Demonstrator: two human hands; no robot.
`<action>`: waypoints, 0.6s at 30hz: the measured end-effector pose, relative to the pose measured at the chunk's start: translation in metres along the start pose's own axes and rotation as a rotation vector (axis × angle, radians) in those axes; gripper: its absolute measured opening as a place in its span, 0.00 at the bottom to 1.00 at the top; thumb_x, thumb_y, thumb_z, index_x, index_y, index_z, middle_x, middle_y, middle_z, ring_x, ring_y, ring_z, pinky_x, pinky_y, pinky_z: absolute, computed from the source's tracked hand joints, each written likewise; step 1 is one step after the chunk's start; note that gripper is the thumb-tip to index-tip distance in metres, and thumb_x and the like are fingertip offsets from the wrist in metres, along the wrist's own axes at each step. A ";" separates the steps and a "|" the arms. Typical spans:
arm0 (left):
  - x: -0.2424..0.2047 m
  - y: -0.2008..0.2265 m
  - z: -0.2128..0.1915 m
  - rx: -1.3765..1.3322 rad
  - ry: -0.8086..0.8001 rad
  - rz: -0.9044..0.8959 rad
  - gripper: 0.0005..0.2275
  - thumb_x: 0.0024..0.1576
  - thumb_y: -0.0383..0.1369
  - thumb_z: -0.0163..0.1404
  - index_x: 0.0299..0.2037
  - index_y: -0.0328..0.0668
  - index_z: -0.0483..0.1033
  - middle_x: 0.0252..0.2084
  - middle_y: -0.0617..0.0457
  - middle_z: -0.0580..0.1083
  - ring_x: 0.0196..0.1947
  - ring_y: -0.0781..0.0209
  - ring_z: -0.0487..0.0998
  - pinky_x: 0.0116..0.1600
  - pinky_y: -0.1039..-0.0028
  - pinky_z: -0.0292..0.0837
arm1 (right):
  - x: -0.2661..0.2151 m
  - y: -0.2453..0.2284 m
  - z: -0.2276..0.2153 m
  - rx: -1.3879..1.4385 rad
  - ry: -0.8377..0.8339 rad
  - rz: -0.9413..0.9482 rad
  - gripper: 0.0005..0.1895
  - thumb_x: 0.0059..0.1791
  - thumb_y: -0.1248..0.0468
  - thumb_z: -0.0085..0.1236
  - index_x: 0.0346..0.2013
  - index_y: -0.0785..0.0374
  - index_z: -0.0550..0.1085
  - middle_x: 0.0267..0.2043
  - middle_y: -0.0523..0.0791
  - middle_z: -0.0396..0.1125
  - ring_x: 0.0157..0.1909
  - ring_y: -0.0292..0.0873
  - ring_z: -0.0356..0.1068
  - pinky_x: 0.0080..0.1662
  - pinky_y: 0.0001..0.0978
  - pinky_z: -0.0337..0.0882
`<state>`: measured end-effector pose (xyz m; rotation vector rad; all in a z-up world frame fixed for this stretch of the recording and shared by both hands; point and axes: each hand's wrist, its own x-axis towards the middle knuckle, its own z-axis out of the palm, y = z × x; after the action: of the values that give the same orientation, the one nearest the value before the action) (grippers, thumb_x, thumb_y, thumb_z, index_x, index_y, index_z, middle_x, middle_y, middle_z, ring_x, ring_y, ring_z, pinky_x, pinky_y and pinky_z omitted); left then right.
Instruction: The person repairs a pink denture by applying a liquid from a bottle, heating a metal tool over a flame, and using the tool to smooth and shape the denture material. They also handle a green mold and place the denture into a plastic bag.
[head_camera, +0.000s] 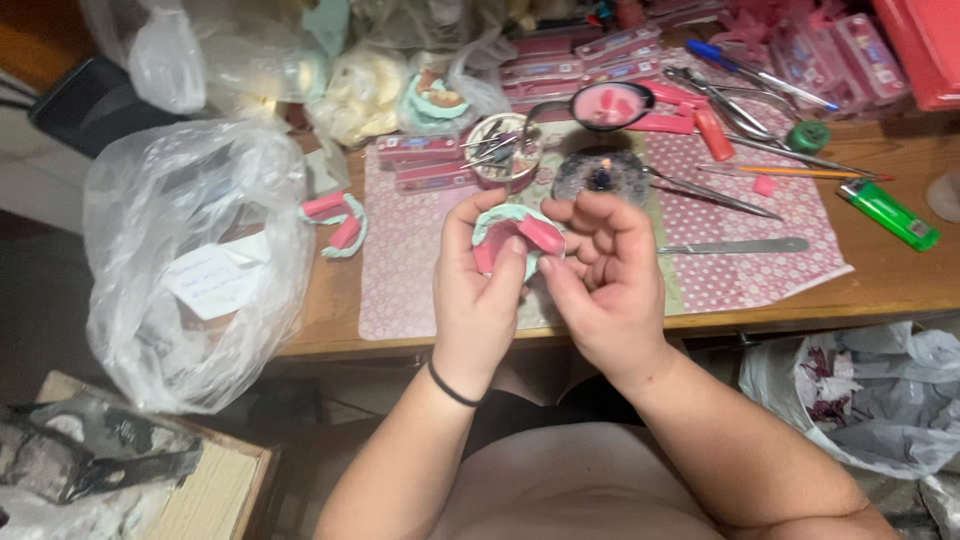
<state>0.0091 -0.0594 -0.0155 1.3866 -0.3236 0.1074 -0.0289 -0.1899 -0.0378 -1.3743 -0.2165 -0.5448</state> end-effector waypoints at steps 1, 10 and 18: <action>0.000 0.002 0.001 -0.005 -0.012 -0.001 0.18 0.62 0.23 0.49 0.63 0.40 0.67 0.36 0.54 0.75 0.28 0.72 0.74 0.33 0.84 0.76 | 0.004 0.000 -0.006 -0.007 0.011 -0.004 0.31 0.51 0.77 0.57 0.66 0.67 0.55 0.62 0.55 0.66 0.54 0.41 0.74 0.49 0.24 0.78; -0.013 0.007 0.031 -0.356 -0.415 -0.230 0.41 0.54 0.18 0.57 0.77 0.45 0.47 0.66 0.44 0.70 0.64 0.61 0.70 0.63 0.72 0.75 | 0.002 -0.029 -0.082 0.024 0.102 0.088 0.33 0.48 0.78 0.59 0.66 0.68 0.60 0.65 0.51 0.64 0.51 0.35 0.75 0.50 0.22 0.80; -0.012 0.005 0.042 -0.465 -0.476 -0.303 0.38 0.54 0.13 0.57 0.70 0.51 0.51 0.55 0.30 0.74 0.54 0.39 0.81 0.54 0.56 0.85 | 0.000 -0.061 -0.150 -0.801 0.275 -0.285 0.13 0.48 0.66 0.73 0.43 0.66 0.78 0.44 0.51 0.70 0.46 0.46 0.71 0.51 0.36 0.70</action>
<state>-0.0103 -0.0980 -0.0085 0.9683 -0.4924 -0.5270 -0.0832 -0.3402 -0.0151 -2.0290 0.0471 -1.1282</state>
